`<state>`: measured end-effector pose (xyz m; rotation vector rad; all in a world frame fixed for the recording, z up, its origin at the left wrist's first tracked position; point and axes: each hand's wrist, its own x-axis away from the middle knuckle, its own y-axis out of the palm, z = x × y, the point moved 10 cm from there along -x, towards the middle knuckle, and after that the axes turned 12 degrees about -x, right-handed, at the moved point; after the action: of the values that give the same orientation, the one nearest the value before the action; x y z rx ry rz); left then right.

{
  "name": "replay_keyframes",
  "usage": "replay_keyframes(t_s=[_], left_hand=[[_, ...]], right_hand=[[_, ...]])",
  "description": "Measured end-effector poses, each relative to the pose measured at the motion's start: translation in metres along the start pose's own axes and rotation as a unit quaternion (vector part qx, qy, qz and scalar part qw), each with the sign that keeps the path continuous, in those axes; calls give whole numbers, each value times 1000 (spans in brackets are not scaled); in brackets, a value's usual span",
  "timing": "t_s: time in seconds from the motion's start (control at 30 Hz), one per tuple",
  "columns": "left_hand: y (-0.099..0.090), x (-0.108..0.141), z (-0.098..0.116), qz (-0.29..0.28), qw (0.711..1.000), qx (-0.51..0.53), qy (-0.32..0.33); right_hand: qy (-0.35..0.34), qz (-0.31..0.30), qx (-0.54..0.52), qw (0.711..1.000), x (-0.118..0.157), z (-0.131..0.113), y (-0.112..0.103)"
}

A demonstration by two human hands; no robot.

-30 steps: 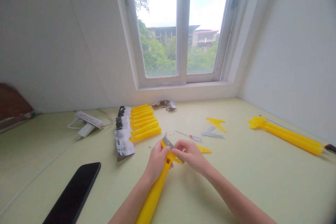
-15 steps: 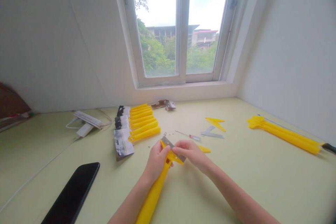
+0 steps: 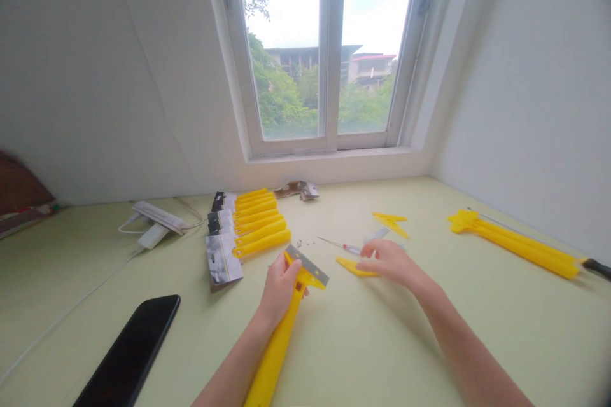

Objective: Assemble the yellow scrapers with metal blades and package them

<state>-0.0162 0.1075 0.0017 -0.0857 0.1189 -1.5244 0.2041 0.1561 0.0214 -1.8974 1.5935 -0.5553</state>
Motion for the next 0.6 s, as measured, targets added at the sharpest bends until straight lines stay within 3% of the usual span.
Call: replay_keyframes(t_s=[0.1, 0.27, 0.4, 0.5, 0.6], left_hand=[[-1, -1, -2, 5, 1000, 0, 1], [-1, -1, -4, 8, 1000, -1, 5], [0, -2, -5, 4, 1000, -2, 6], [2, -2, -6, -4, 1000, -1, 6], [5, -2, -6, -15, 1000, -4, 8]], right_hand=[[5, -9, 5, 1000, 2, -7, 7], [49, -75, -19, 996, 5, -3, 28], [34, -92, -108, 989, 4, -10, 32], [9, -103, -262, 959, 5, -30, 35], [-27, -91, -418, 904, 8, -56, 36]])
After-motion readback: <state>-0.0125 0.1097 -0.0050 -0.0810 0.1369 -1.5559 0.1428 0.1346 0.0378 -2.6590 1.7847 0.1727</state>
